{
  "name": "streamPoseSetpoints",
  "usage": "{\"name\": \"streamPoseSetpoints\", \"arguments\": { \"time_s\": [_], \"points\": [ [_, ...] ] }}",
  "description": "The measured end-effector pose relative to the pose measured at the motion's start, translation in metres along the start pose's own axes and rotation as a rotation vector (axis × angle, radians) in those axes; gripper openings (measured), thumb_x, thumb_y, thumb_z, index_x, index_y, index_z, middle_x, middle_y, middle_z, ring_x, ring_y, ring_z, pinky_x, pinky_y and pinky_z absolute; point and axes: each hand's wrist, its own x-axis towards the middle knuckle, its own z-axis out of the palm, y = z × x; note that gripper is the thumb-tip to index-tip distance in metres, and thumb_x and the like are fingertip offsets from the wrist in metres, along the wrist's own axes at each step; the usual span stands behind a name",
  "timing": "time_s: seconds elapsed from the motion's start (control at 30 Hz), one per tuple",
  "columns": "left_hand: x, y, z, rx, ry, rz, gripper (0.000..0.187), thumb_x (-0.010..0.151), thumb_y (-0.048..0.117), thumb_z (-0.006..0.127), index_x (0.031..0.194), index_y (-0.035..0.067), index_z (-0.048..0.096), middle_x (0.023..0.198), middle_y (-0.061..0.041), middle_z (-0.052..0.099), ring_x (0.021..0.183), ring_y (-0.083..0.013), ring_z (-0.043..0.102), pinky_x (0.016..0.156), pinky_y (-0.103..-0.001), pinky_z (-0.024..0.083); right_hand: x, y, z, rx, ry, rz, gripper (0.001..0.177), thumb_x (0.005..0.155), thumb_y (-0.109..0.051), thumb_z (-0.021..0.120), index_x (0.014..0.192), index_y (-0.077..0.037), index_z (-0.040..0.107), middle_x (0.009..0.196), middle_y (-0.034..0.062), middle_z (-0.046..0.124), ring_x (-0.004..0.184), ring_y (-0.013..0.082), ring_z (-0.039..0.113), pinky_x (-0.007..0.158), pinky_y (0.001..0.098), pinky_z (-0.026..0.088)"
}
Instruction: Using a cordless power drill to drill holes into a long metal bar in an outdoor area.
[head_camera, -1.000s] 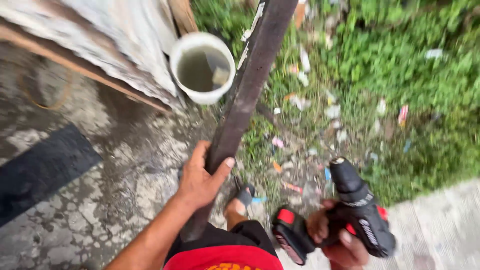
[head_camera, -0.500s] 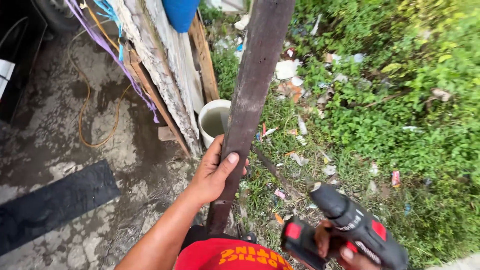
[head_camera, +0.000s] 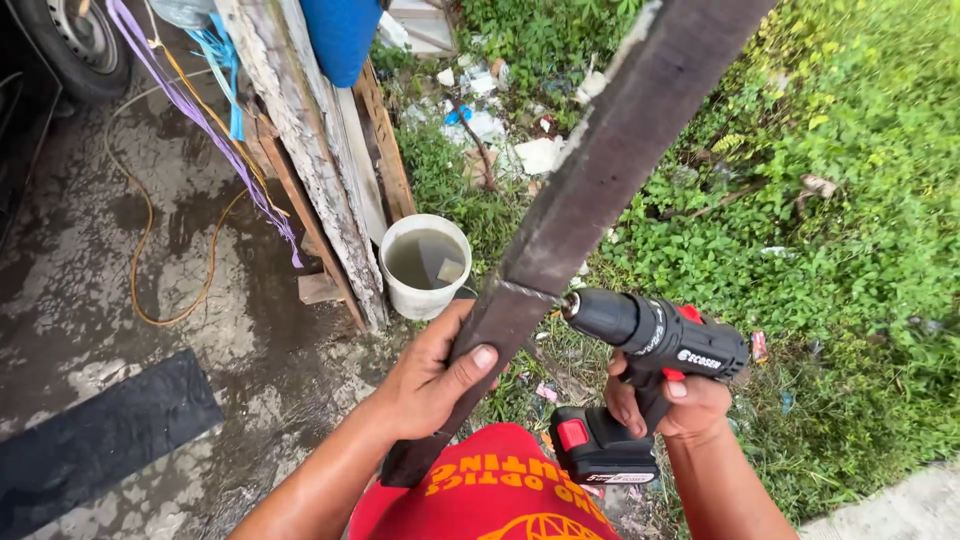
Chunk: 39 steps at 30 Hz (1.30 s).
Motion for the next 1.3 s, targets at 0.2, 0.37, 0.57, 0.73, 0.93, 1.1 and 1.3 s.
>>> {"name": "streamPoseSetpoints", "arguments": {
  "time_s": [0.2, 0.37, 0.57, 0.73, 0.93, 1.1, 1.3],
  "points": [
    [-0.007, 0.013, -0.017, 0.069, -0.02, 0.037, 0.044, 0.104, 0.034, 0.059, 0.137, 0.004, 0.055, 0.098, -0.001, 0.063, 0.089, -0.0099, 0.059, 0.078, -0.029, 0.052, 0.012, 0.01, 0.009, -0.027, -0.04, 0.004, 0.057, 0.075, -0.023, 0.078, 0.113, 0.016, 0.063, 0.064, 0.0251, 0.066, 0.047, 0.0304, 0.063, 0.052, 0.0397, 0.049],
    [-0.016, 0.017, -0.03, 0.022, -0.028, -0.016, 0.045, 0.103, 0.036, 0.059, 0.136, 0.005, 0.054, 0.093, 0.0, 0.062, 0.085, -0.0097, 0.059, 0.075, -0.029, 0.053, 0.022, 0.02, 0.024, -0.025, -0.041, -0.008, 0.056, 0.075, -0.024, 0.075, 0.112, 0.015, 0.064, 0.063, 0.0232, 0.064, 0.047, 0.0299, 0.061, 0.051, 0.0396, 0.048],
    [-0.03, 0.02, -0.041, 0.009, 0.006, -0.055, 0.049, 0.101, 0.037, 0.059, 0.138, 0.005, 0.053, 0.095, 0.0, 0.062, 0.087, -0.0096, 0.058, 0.077, -0.029, 0.052, 0.03, 0.032, 0.046, -0.026, -0.034, -0.016, 0.053, 0.074, -0.025, 0.075, 0.109, 0.015, 0.064, 0.061, 0.0221, 0.063, 0.045, 0.0294, 0.06, 0.049, 0.0395, 0.048],
    [-0.035, 0.006, -0.048, -0.068, 0.043, 0.067, 0.057, 0.105, 0.042, 0.053, 0.148, 0.004, 0.05, 0.122, -0.001, 0.063, 0.115, -0.011, 0.056, 0.102, -0.03, 0.045, 0.029, 0.043, 0.053, 0.007, -0.052, -0.007, 0.055, 0.076, -0.026, 0.075, 0.111, 0.015, 0.062, 0.062, 0.0217, 0.063, 0.047, 0.0294, 0.06, 0.051, 0.0396, 0.048],
    [-0.035, 0.015, -0.056, 0.002, 0.16, 0.143, 0.065, 0.1, 0.033, 0.066, 0.154, 0.003, 0.047, 0.123, -0.004, 0.06, 0.119, -0.0158, 0.056, 0.107, -0.031, 0.045, 0.024, 0.046, 0.069, 0.033, -0.054, -0.053, 0.058, 0.078, -0.027, 0.076, 0.114, 0.015, 0.061, 0.064, 0.0203, 0.063, 0.049, 0.0281, 0.061, 0.052, 0.0388, 0.047],
    [-0.04, 0.013, -0.06, 0.071, 0.241, 0.176, 0.066, 0.092, 0.017, 0.078, 0.149, 0.002, 0.047, 0.126, -0.007, 0.056, 0.117, -0.0164, 0.058, 0.101, -0.03, 0.047, 0.012, 0.053, 0.074, 0.083, -0.016, -0.074, 0.058, 0.078, -0.027, 0.075, 0.116, 0.013, 0.059, 0.065, 0.0181, 0.063, 0.051, 0.0258, 0.061, 0.056, 0.0384, 0.046],
    [-0.046, -0.001, -0.055, -0.005, 0.274, 0.192, 0.049, 0.094, 0.009, 0.076, 0.134, 0.0, 0.051, 0.121, -0.01, 0.059, 0.111, -0.0156, 0.063, 0.095, -0.03, 0.051, 0.006, 0.06, 0.082, 0.107, -0.01, -0.131, 0.055, 0.079, -0.028, 0.074, 0.116, 0.011, 0.059, 0.063, 0.0145, 0.062, 0.052, 0.0243, 0.06, 0.056, 0.0372, 0.046]
  ]
}}
